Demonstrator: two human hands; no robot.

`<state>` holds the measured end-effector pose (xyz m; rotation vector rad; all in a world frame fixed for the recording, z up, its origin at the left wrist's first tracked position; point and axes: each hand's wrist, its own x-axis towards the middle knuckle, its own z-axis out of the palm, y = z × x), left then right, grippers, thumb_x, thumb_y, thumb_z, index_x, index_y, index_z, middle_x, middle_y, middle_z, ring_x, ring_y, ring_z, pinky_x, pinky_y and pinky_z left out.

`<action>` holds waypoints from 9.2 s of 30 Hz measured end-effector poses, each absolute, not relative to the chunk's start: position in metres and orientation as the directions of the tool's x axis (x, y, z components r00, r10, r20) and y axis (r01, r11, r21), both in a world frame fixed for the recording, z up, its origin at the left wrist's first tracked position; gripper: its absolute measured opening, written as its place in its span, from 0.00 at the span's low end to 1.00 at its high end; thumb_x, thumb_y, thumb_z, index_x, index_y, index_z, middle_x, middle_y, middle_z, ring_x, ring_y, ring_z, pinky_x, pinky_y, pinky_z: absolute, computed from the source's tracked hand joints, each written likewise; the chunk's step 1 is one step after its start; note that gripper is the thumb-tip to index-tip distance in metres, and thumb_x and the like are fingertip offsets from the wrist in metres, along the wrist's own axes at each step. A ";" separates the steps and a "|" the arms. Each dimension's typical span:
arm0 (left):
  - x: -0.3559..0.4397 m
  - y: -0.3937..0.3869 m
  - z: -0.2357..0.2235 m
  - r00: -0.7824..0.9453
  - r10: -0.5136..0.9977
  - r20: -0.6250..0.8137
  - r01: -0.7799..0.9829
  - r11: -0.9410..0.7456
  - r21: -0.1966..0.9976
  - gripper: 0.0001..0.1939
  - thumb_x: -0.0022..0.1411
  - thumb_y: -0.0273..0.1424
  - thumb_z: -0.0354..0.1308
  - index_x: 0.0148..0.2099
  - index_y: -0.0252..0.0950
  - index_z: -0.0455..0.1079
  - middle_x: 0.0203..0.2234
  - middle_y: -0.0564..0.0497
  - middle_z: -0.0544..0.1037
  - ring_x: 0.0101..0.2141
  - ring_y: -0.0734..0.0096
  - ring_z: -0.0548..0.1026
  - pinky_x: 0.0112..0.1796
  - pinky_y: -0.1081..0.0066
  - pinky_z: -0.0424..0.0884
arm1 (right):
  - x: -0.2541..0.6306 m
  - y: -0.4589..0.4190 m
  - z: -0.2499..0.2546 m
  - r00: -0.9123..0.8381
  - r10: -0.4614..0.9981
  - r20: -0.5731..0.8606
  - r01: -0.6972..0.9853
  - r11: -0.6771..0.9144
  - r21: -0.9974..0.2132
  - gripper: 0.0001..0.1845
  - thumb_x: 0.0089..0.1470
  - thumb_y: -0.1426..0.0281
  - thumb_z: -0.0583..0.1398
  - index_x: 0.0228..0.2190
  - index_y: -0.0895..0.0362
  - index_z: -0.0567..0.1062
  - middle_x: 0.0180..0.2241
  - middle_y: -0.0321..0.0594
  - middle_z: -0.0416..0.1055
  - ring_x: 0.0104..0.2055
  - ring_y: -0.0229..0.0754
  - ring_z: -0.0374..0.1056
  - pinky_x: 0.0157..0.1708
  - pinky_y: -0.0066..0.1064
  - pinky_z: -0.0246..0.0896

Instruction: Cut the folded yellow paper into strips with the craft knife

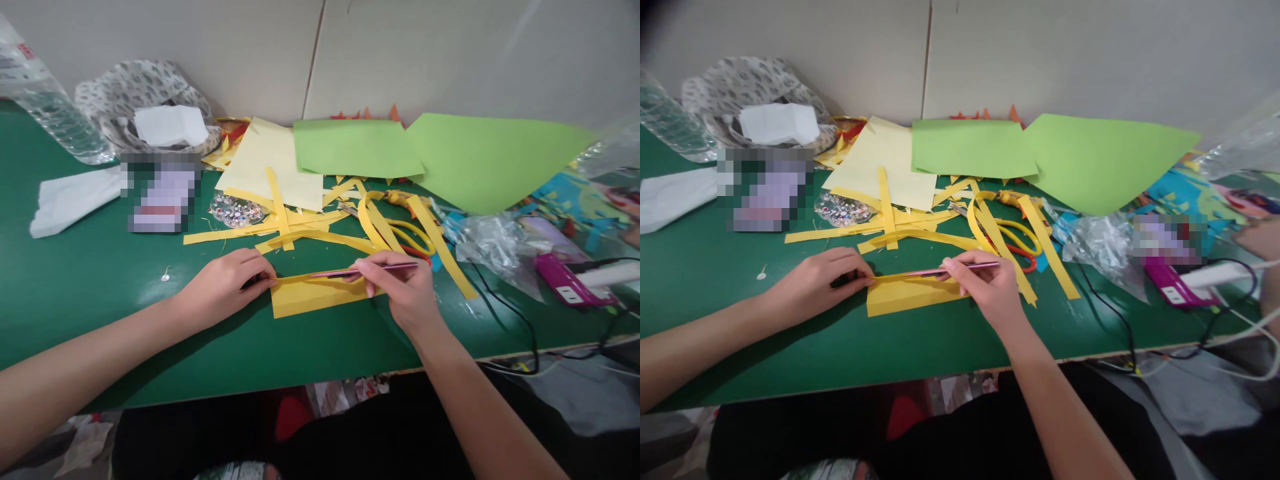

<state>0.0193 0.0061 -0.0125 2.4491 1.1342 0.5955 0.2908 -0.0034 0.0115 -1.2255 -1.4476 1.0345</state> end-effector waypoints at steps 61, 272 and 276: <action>0.019 0.006 -0.013 0.591 0.774 0.228 0.621 -0.617 0.484 0.07 0.66 0.31 0.52 0.37 0.35 0.69 0.30 0.51 0.72 0.32 0.70 0.71 0.32 0.73 0.66 | 0.275 -0.007 0.010 -0.091 0.990 0.104 0.217 0.122 -0.968 0.08 0.49 0.65 0.66 0.23 0.55 0.80 0.19 0.37 0.74 0.16 0.33 0.58 0.16 0.29 0.54; 0.011 0.018 -0.004 0.592 0.786 0.177 0.516 -0.539 0.666 0.06 0.58 0.29 0.57 0.33 0.35 0.76 0.26 0.51 0.76 0.25 0.77 0.72 0.26 0.78 0.67 | 0.230 -0.017 0.006 -0.242 0.960 0.143 0.414 0.236 -0.879 0.07 0.51 0.67 0.63 0.24 0.55 0.74 0.20 0.33 0.72 0.21 0.35 0.68 0.20 0.25 0.60; 0.011 0.019 -0.004 0.591 0.787 0.178 0.513 -0.537 0.670 0.06 0.58 0.28 0.57 0.33 0.35 0.76 0.27 0.51 0.76 0.25 0.77 0.72 0.26 0.78 0.67 | 0.230 -0.019 0.005 -0.243 0.954 0.177 0.420 0.268 -0.867 0.07 0.52 0.67 0.63 0.24 0.55 0.73 0.19 0.33 0.71 0.20 0.34 0.65 0.19 0.25 0.58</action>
